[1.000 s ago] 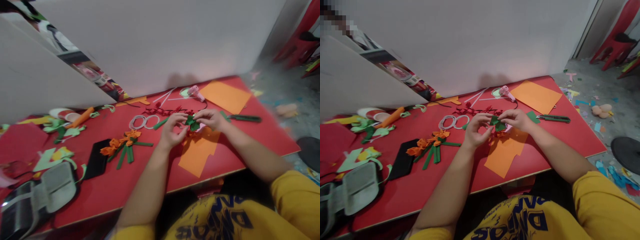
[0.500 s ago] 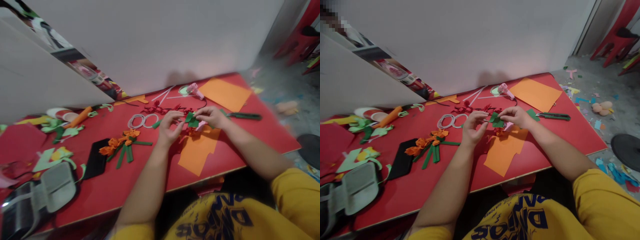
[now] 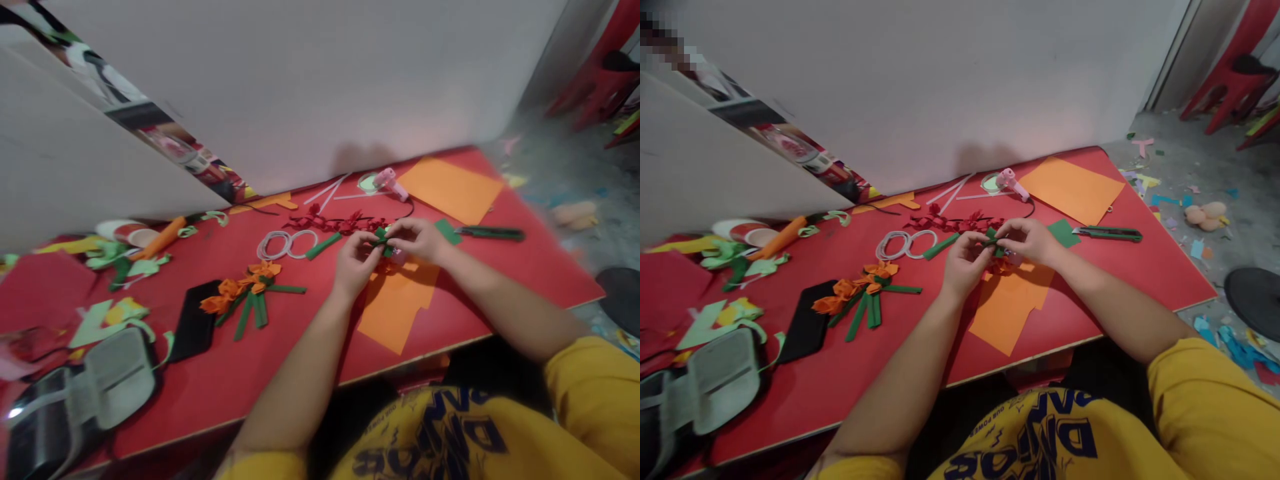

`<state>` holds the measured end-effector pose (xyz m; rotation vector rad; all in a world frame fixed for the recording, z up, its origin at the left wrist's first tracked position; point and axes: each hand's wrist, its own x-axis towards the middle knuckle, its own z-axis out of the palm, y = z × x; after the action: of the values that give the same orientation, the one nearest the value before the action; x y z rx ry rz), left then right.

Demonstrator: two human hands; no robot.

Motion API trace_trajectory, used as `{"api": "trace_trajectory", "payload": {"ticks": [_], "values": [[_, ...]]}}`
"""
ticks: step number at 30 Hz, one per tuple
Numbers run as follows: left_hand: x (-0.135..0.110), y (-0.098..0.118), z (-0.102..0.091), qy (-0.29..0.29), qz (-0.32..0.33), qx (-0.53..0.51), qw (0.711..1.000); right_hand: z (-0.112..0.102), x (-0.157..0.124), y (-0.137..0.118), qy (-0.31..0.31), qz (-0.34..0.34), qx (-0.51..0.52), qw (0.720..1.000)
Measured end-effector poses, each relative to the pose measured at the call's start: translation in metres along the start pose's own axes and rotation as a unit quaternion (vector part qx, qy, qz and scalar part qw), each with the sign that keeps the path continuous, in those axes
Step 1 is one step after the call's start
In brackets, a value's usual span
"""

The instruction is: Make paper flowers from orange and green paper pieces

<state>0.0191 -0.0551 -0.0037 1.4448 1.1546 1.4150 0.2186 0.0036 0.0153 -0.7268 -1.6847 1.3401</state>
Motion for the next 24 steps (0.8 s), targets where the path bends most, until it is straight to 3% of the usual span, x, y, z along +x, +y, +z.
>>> {"api": "trace_trajectory", "payload": {"ticks": [4,9,14,20,24], "values": [[-0.001,-0.001,0.002,0.010,0.001,-0.003,1.000,0.004,0.002,0.006,0.033,0.030,0.054,0.998],[-0.004,0.001,0.001,0.029,0.068,0.002,0.997,0.003,0.005,0.004,0.042,0.067,0.136,0.988],[-0.007,0.003,-0.004,0.039,0.123,-0.007,0.992,0.001,0.004,-0.001,0.024,0.122,0.250,0.960],[-0.008,0.018,-0.008,0.021,0.204,0.118,0.972,0.000,0.001,-0.005,-0.010,0.163,0.303,0.939],[-0.010,0.029,-0.005,0.053,0.218,0.156,0.962,0.002,0.001,-0.002,-0.012,0.172,0.284,0.943]]}}
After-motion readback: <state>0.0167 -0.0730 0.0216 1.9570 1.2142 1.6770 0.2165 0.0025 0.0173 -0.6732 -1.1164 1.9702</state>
